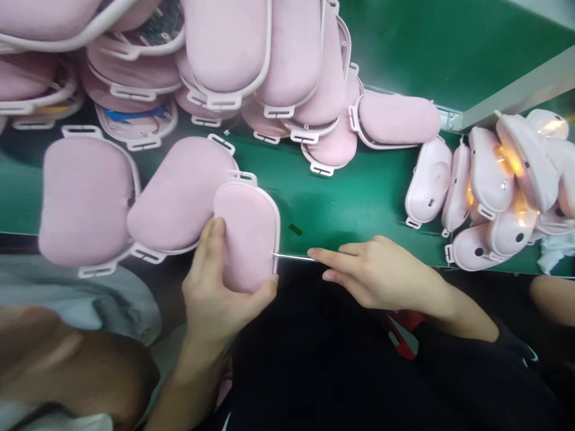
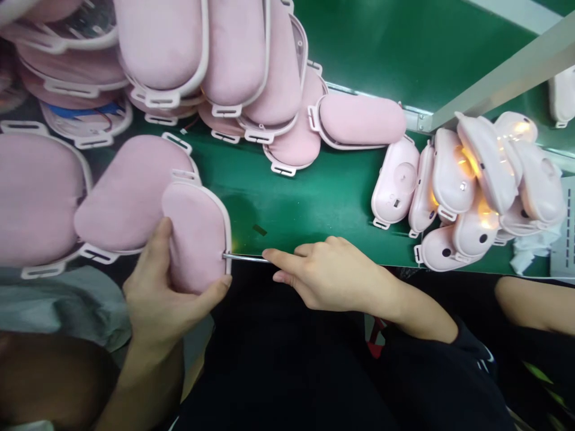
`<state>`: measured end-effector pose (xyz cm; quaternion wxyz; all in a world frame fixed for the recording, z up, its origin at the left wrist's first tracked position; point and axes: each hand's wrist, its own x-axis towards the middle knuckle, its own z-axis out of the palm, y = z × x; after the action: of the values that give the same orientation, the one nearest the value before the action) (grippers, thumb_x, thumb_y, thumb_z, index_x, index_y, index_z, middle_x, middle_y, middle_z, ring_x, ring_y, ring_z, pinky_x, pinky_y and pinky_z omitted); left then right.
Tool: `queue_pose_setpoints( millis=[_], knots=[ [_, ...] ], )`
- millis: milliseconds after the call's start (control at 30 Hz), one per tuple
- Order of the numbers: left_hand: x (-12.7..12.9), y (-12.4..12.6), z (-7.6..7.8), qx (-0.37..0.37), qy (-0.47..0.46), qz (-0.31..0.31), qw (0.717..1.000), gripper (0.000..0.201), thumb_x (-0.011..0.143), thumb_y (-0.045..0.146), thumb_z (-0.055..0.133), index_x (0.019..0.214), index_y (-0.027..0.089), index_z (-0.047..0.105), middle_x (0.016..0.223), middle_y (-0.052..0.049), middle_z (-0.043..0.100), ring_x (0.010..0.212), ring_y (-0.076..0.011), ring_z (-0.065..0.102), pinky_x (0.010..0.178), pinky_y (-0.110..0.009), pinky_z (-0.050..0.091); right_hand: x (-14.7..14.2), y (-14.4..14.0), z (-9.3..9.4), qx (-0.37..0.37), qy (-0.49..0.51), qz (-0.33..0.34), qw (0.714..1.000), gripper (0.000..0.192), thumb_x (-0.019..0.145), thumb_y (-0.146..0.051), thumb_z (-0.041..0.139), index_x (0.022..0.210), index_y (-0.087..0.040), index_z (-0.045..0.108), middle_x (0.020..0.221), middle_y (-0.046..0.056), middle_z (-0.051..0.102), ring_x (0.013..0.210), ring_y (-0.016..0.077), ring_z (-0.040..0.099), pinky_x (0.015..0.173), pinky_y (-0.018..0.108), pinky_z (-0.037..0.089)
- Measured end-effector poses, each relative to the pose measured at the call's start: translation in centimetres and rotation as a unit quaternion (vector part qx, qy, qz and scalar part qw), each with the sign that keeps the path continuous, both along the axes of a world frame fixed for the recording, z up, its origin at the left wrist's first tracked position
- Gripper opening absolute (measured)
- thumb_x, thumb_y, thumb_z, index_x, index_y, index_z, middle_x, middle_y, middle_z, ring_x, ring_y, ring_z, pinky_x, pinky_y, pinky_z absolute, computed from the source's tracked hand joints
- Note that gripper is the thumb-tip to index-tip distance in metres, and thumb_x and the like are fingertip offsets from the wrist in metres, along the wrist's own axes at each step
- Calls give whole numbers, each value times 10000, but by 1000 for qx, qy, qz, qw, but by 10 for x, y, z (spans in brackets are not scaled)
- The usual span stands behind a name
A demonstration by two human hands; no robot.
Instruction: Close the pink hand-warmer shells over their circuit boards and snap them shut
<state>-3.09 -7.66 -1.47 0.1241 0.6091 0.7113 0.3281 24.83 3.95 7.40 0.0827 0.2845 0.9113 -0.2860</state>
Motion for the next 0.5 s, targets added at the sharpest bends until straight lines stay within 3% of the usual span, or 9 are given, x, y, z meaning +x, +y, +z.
queue_pose_setpoints(
  millis=[167,300,400,500],
  knots=[
    [-3,1,0,3,13,-64,998,1142,854,488,917,1854,325,390,1818,-101,586,1578,-393,683,1331,-527,595,6,11,-17,22,37,39,998,417,1239,-392,549,1565,-221,743,848,27,818,626,146,653,599,329,239],
    [-5,2,3,-17,-12,-66,998,1187,813,492,930,1855,343,380,1824,-92,571,1618,-425,639,1354,-583,573,13,20,-26,10,103,55,993,412,1241,-365,544,1554,-193,747,824,21,795,681,142,677,617,303,323],
    [-2,4,8,-43,-1,-37,998,1239,771,470,923,1863,387,342,1835,-64,551,1641,-465,604,1334,-640,592,9,21,-17,11,99,50,994,399,1230,-356,574,1545,-189,753,819,24,799,682,150,680,606,308,315],
    [-1,10,14,-53,38,11,998,1228,748,531,895,1850,365,380,1755,-103,634,1544,-541,670,1241,-731,639,-3,13,-1,12,55,43,997,409,1216,-359,606,1572,-199,730,850,31,824,645,155,663,583,324,260]
  ],
)
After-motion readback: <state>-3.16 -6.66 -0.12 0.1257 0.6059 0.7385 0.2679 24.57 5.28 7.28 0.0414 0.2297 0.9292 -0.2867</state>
